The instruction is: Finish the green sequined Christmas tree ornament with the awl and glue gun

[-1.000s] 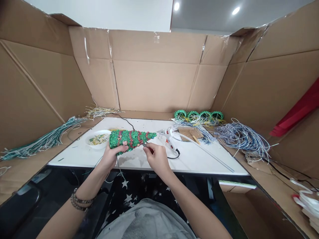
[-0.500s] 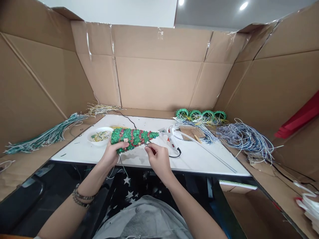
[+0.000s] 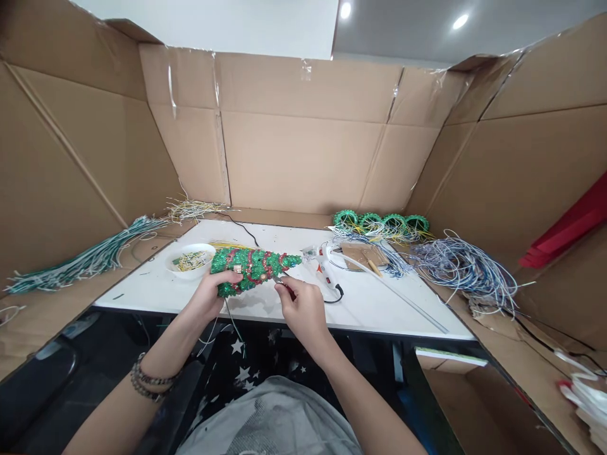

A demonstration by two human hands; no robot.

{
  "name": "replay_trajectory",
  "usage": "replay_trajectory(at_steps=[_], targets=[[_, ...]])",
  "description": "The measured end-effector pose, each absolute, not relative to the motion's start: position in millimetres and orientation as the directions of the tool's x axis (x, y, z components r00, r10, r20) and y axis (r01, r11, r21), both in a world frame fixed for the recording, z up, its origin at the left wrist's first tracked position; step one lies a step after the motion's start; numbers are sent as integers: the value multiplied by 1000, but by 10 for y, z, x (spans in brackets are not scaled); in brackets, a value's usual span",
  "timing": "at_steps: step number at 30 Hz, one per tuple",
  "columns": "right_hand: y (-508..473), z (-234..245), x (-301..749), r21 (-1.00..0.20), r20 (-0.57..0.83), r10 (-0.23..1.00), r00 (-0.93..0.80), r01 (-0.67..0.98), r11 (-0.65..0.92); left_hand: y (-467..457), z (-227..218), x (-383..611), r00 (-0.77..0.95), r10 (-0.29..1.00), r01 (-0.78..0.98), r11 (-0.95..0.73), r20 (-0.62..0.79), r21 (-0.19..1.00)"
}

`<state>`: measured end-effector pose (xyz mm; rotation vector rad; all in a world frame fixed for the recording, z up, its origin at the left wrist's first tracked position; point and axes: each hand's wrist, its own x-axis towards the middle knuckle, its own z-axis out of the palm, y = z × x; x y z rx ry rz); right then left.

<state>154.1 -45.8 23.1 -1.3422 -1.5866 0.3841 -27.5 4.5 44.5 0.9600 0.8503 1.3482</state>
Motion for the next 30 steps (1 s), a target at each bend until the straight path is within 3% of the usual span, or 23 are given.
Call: replay_trajectory(at_steps=[7,15,22,30], targets=[[-379,114,1499,-745,481,859,177,599,294,-48,432,-192,-83,989,-315,-145,124,938],[-373,122,1414,-685,528,823,211,678,266,-208,463,-148,-163,949,-77,-285,270,955],[-467,262,1442,-614,594,786,170,727,307,-175,538,-207,-138,968,-272,-241,210,932],[-508,303,1475,-737,500,855,138,587,336,-114,521,-230,-85,970,-345,-244,229,906]])
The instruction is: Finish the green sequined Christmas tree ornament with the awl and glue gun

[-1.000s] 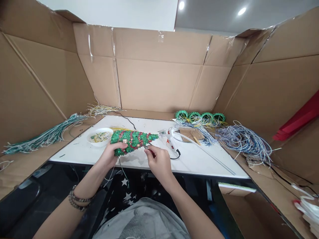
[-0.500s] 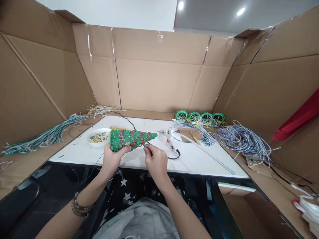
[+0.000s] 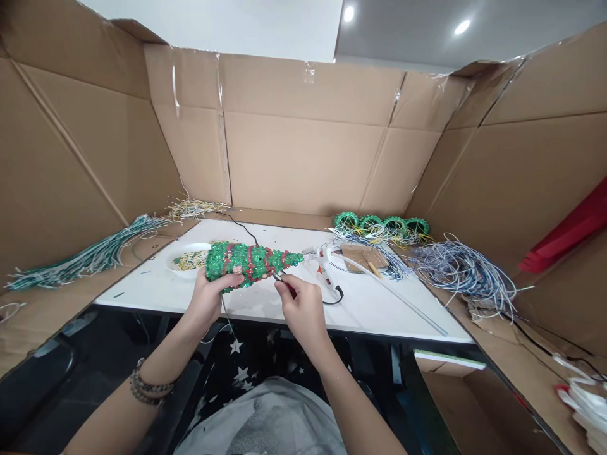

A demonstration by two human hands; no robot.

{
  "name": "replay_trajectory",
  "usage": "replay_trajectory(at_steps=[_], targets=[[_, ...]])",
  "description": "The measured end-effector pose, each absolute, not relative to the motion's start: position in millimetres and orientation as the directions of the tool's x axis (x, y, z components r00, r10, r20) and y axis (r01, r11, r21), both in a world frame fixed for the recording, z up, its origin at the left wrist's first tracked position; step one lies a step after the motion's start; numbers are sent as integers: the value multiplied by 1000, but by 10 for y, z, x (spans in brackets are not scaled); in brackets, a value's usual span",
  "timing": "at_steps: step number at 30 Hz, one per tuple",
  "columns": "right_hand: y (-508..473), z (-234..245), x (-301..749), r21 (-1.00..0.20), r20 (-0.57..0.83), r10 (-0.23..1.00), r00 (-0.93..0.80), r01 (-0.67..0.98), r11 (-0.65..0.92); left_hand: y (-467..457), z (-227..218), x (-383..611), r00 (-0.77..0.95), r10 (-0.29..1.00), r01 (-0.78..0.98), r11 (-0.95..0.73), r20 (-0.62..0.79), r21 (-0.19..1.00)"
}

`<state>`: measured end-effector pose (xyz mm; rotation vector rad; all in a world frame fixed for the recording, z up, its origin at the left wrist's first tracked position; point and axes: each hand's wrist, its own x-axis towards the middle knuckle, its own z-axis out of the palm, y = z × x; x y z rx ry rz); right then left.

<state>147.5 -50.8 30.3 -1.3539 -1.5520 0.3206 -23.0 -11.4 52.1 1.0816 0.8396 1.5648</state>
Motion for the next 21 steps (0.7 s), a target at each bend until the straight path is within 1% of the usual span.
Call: replay_trajectory(at_steps=[5,9,13,17,21], targets=[[-516,281,1446,-814,455,867,202,489,314,-123,470,-225,-102,958,-343,-287,268,894],[-510,293,1475,-884,388,905,175,347,313,-113,440,-222,-78,954,-352,-299,290,887],[-517,316,1484,-938,324,928,186,190,290,-114,416,-179,-104,950,-399,-311,294,863],[-522,367,1489,-980,195,974,119,-16,198,-121,395,-146,-121,944,-416,-328,306,848],[-540,428,1531,-980,70,998,8,-186,70,-101,381,-176,-87,931,-422,-357,355,833]])
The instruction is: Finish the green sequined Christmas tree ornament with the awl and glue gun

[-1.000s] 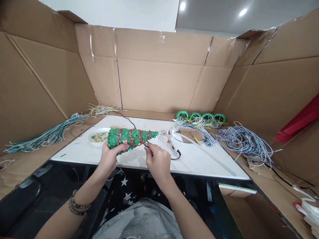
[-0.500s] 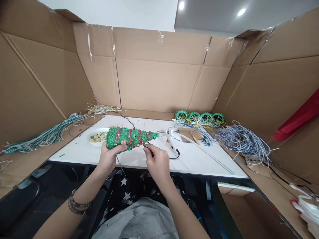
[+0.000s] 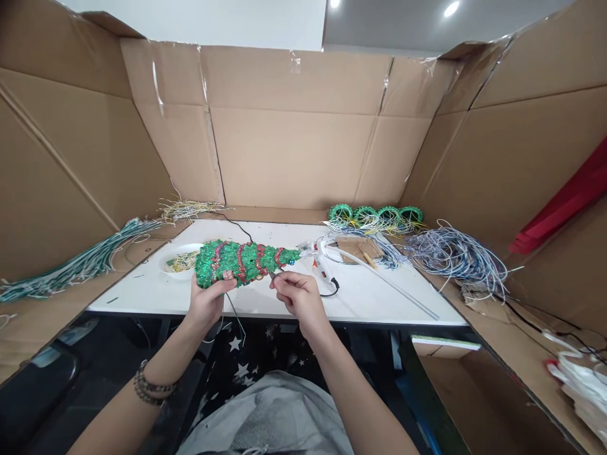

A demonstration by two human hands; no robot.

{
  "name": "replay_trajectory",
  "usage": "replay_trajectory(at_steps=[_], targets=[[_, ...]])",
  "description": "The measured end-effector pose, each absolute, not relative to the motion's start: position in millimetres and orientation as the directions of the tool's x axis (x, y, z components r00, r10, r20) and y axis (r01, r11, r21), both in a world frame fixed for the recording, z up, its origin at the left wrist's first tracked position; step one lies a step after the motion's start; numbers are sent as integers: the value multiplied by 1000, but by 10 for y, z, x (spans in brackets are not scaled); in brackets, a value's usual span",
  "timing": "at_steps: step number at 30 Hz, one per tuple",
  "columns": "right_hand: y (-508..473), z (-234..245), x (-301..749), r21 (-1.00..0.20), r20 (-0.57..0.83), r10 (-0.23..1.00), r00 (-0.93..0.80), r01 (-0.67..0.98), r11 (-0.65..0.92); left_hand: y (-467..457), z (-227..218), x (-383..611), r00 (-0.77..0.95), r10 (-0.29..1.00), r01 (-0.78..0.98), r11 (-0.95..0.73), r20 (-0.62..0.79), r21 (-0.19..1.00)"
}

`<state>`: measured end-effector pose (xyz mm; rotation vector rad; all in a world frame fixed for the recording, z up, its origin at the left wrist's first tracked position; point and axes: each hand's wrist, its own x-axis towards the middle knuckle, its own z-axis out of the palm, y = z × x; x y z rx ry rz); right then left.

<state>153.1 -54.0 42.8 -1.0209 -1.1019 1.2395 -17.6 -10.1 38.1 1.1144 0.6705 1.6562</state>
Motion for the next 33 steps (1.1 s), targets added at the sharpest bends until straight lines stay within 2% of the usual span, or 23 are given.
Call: replay_trajectory(at_steps=[9,17,20,22,25,27,29,33], targets=[[-602,451,1572,-922,-45,983,-176,-372,-108,-31,333,-250,-30,935,-450,-328,352,831],[-654,436,1523,-908,-82,968,-238,-383,-171,43,289,-282,-8,948,-487,-283,319,826],[-670,423,1489,-925,-59,982,-179,-359,-121,47,300,-331,-10,943,-465,-298,332,834],[-694,413,1453,-948,9,997,-81,-318,-18,29,326,-341,-18,944,-461,-299,329,835],[-738,414,1408,-968,232,965,123,-66,241,-19,385,-300,-49,951,-495,-289,306,820],[-752,429,1405,-931,359,914,188,146,336,-53,424,-255,-61,956,-518,-276,286,810],[-747,455,1434,-927,349,925,152,202,317,-78,454,-226,-51,963,-528,-252,266,811],[-725,477,1554,-986,147,989,-17,73,148,-68,517,-284,-52,969,-533,-233,243,813]])
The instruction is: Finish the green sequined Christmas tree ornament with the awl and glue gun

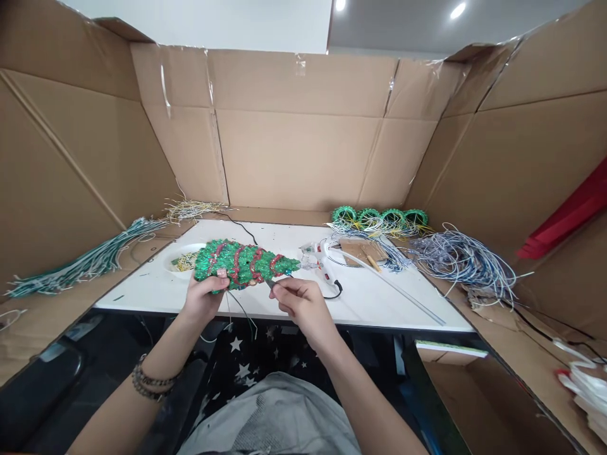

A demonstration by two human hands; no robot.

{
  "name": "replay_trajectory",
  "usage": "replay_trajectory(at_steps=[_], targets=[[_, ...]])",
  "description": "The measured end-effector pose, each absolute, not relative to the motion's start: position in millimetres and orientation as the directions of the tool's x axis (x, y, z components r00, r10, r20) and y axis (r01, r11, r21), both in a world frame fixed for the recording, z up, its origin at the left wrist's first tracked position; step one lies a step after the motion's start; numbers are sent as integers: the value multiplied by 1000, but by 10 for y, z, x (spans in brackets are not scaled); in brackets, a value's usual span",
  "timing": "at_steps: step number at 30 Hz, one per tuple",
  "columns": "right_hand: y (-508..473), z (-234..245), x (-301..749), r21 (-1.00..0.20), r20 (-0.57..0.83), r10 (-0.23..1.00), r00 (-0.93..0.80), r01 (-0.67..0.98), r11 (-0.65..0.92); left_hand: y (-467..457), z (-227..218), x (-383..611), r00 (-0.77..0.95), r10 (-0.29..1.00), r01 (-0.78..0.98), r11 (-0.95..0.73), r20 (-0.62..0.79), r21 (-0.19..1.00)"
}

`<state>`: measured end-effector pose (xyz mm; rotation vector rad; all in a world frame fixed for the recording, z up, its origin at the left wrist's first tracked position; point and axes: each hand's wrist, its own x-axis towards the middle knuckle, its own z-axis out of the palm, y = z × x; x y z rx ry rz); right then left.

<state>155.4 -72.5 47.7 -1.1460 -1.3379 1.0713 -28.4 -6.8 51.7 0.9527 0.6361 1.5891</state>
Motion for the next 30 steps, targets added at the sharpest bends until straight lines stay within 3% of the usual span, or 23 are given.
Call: replay_trajectory(at_steps=[5,10,17,25,30], targets=[[-765,374,1663,-974,200,977,80,124,189,18,657,-468,-145,964,-570,-264,221,778],[-814,330,1617,-979,203,971,128,39,200,-15,693,-430,17,996,-779,-39,84,625],[-979,451,1530,-872,473,848,239,267,411,-142,556,-228,240,970,-839,191,32,510],[-1008,403,1528,-775,605,757,245,398,490,-173,510,-157,271,963,-853,237,7,465],[-1058,366,1573,-785,585,790,183,373,494,-196,491,-126,291,957,-843,253,6,475]])
